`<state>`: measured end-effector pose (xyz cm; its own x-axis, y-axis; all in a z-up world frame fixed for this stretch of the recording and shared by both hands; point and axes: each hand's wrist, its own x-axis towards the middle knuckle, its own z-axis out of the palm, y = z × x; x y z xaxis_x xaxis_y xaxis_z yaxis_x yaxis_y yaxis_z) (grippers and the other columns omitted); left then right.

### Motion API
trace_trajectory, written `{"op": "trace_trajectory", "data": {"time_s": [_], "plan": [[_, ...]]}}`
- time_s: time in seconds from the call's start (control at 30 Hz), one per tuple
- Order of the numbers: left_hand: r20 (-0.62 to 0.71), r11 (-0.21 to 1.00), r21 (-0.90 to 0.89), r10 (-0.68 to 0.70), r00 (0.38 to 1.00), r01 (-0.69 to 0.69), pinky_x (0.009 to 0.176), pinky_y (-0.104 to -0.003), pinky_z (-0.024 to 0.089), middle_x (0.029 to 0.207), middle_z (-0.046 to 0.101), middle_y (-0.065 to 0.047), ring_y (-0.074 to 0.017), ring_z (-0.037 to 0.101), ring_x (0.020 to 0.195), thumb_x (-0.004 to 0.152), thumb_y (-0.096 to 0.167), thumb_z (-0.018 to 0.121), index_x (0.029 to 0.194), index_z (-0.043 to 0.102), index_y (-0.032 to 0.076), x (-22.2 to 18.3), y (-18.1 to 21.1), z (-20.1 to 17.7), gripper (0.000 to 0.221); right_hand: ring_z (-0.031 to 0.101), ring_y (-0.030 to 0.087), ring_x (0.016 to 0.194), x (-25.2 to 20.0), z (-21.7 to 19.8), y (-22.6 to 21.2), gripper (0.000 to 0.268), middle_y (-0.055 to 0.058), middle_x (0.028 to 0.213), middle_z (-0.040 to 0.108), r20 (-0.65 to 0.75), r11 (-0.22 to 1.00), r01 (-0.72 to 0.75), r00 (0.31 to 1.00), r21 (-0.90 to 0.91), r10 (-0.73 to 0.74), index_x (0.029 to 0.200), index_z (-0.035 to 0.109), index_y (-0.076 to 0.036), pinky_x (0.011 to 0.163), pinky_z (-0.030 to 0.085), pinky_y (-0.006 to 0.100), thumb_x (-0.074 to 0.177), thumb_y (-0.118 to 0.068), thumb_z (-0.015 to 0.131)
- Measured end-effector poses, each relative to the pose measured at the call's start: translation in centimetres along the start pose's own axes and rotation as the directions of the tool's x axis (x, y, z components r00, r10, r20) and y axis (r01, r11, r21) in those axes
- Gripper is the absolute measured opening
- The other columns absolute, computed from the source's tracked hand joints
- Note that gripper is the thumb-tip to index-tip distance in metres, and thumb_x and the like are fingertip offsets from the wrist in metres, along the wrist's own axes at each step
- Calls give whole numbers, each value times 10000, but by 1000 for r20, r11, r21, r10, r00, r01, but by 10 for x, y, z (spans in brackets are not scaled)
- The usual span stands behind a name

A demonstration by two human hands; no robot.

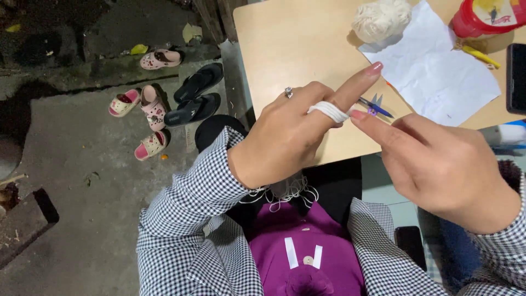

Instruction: Crocheting a white bag using a crochet hook and white yarn.

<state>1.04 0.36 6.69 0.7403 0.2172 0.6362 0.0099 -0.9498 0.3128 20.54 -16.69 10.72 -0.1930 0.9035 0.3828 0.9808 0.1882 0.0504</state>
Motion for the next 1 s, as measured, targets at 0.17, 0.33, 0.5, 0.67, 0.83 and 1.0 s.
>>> {"op": "trace_trajectory", "data": {"time_s": [0.17, 0.33, 0.5, 0.67, 0.83, 1.0], "plan": [[-118, 998, -52, 23, 993, -29, 902, -356, 591, 1143, 628, -61, -203, 639, 954, 1204, -33, 577, 1660, 309, 147, -2, 1, 8, 560, 555, 228, 676, -1, 26, -6, 530, 83, 877, 616, -78, 946, -63, 993, 318, 92, 1460, 595, -56, 649, 495, 346, 965, 124, 533], [-221, 973, -230, -24, 975, -28, 893, -374, 607, 1628, 490, -101, -247, 662, 1027, 1153, -15, 637, 1571, 387, 2, -8, -1, 29, 487, 700, 321, 1222, -7, 75, -12, 330, 277, 1354, 662, -225, 776, -69, 938, 627, 265, 1346, 613, 72, 1083, 547, 359, 1028, 69, 522], [-204, 954, -300, -56, 977, -8, 873, -378, 555, 1657, 425, -121, -256, 596, 963, 1081, -154, 631, 1532, 399, -42, -12, 0, 32, 519, 445, 231, 615, -10, 82, 8, 449, 125, 782, 525, -275, 884, 111, 961, 454, 21, 1421, 566, 33, 596, 420, 327, 993, 170, 545], [-162, 958, -285, -13, 987, -34, 974, -383, 564, 1468, 587, -133, -262, 600, 1022, 1131, -57, 570, 1621, 275, 34, -14, 3, 29, 579, 442, 254, 579, -24, 61, 16, 525, 66, 784, 509, -181, 980, 86, 982, 179, -53, 1422, 632, -90, 509, 394, 395, 952, 120, 529], [-142, 964, -236, 93, 985, -125, 940, -405, 564, 1262, 622, -152, -276, 573, 971, 1150, -139, 568, 1663, 208, 56, -16, 7, 33, 657, 427, 214, 567, -26, 38, 10, 498, 24, 720, 466, -126, 996, 81, 989, 33, -77, 1396, 662, -107, 498, 400, 365, 957, 106, 565], [-97, 991, -16, 130, 987, -132, 888, -398, 600, 1035, 480, -55, -245, 531, 909, 1213, -72, 609, 1660, 305, 135, -24, 11, 51, 579, 500, 196, 527, -36, 23, 7, 536, 29, 745, 489, 28, 993, 59, 998, -100, -56, 1370, 666, -133, 440, 431, 365, 876, 45, 560]]}}
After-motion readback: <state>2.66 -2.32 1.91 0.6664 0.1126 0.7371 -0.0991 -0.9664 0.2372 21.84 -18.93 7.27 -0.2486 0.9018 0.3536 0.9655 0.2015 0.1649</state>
